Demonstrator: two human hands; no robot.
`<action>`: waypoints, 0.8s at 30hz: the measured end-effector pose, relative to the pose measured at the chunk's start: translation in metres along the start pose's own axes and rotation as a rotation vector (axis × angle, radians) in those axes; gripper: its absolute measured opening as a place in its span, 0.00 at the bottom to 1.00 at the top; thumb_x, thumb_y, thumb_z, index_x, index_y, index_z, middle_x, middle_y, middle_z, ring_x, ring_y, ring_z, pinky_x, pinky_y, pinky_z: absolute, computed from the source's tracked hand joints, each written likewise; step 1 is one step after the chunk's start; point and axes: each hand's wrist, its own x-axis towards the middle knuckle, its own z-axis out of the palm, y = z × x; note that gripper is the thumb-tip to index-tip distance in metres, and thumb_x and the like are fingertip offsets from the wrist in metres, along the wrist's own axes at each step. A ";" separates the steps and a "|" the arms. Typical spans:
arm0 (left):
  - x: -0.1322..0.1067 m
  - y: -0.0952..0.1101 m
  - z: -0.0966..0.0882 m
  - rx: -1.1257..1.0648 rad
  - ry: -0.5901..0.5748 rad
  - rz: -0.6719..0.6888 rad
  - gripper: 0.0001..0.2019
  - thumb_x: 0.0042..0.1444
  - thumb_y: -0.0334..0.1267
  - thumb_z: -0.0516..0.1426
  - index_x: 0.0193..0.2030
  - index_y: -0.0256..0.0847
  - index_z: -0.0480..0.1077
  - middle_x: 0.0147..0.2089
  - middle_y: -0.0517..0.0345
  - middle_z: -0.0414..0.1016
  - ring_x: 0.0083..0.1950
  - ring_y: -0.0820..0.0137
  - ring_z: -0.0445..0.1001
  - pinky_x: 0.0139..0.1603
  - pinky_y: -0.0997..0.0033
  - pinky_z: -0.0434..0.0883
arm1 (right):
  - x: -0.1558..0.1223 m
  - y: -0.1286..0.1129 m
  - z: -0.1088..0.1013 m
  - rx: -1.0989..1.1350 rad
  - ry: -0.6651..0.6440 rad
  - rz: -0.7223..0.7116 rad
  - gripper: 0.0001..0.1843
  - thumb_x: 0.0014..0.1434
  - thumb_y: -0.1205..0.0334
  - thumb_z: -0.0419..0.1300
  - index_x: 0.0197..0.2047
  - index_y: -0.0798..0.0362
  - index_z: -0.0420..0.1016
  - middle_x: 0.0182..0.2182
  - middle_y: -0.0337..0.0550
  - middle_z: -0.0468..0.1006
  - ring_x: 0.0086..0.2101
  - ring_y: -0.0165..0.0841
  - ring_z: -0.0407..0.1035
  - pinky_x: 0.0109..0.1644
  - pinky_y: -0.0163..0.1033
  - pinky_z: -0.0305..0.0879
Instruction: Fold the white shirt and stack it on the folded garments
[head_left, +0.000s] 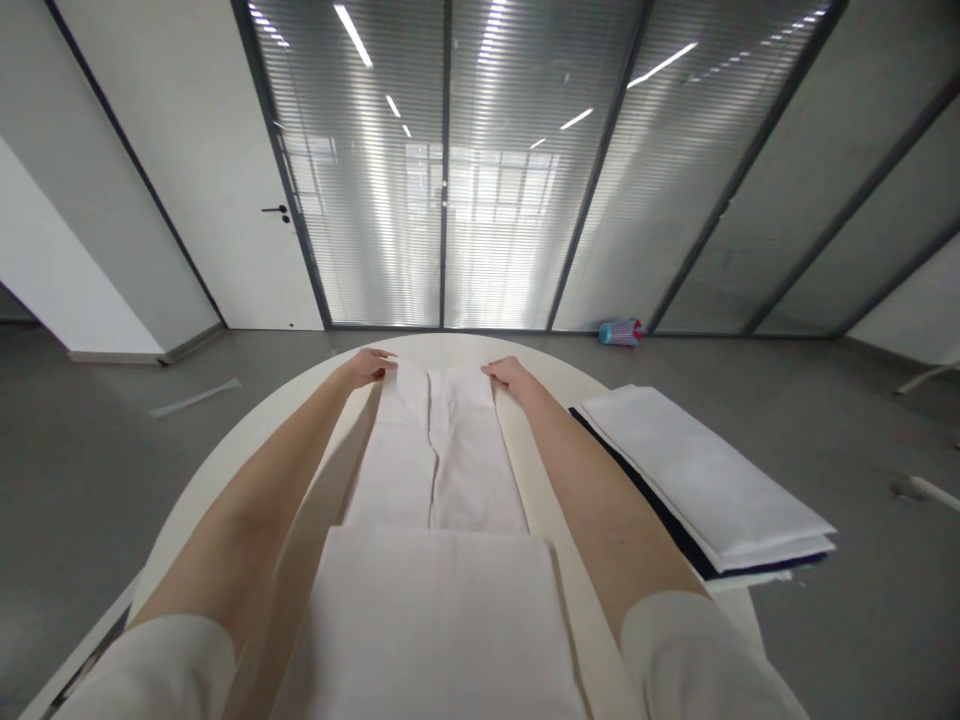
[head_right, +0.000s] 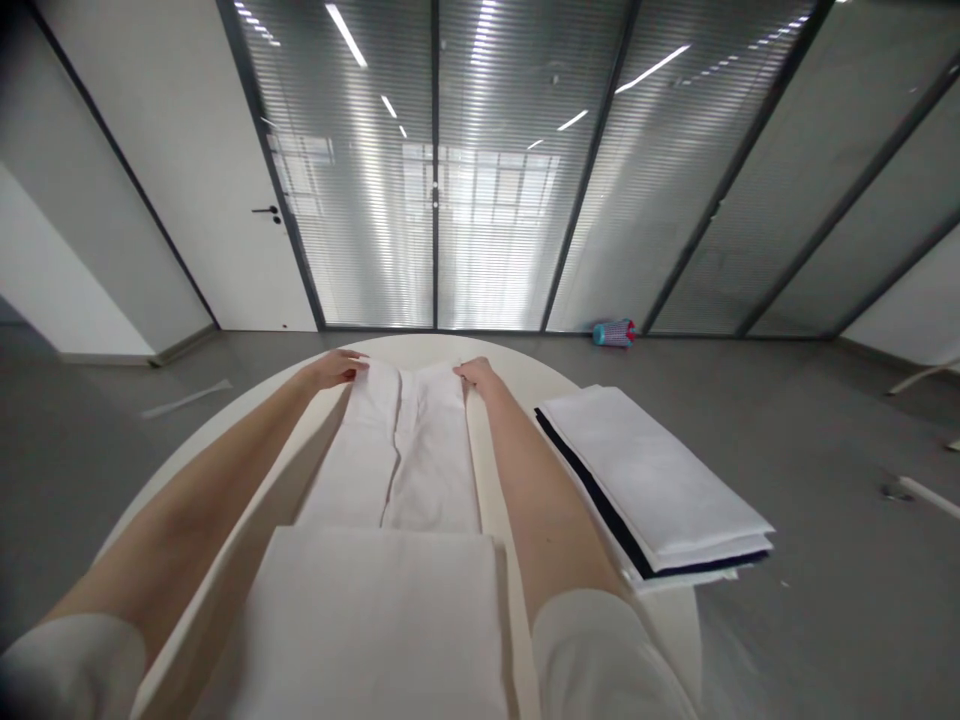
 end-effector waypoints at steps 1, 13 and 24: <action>-0.003 0.003 -0.001 -0.037 0.007 -0.012 0.15 0.35 0.36 0.71 0.31 0.37 0.75 0.32 0.50 0.77 0.35 0.65 0.76 0.38 0.67 0.73 | -0.005 -0.003 -0.003 0.014 -0.007 -0.009 0.07 0.47 0.66 0.68 0.29 0.60 0.76 0.21 0.41 0.73 0.26 0.30 0.67 0.30 0.34 0.61; -0.096 0.063 -0.010 0.165 -0.079 0.259 0.20 0.38 0.40 0.71 0.40 0.36 0.82 0.32 0.57 0.78 0.37 0.65 0.74 0.40 0.70 0.68 | -0.088 -0.024 -0.050 -0.112 -0.059 -0.413 0.11 0.43 0.69 0.63 0.33 0.58 0.81 0.25 0.38 0.75 0.29 0.30 0.66 0.35 0.33 0.60; -0.231 0.049 -0.009 0.658 -0.184 0.760 0.13 0.60 0.45 0.60 0.47 0.45 0.81 0.42 0.50 0.77 0.43 0.63 0.74 0.50 0.66 0.68 | -0.237 0.006 -0.063 -0.515 -0.006 -0.797 0.13 0.53 0.72 0.60 0.41 0.53 0.81 0.36 0.45 0.78 0.36 0.35 0.68 0.42 0.37 0.61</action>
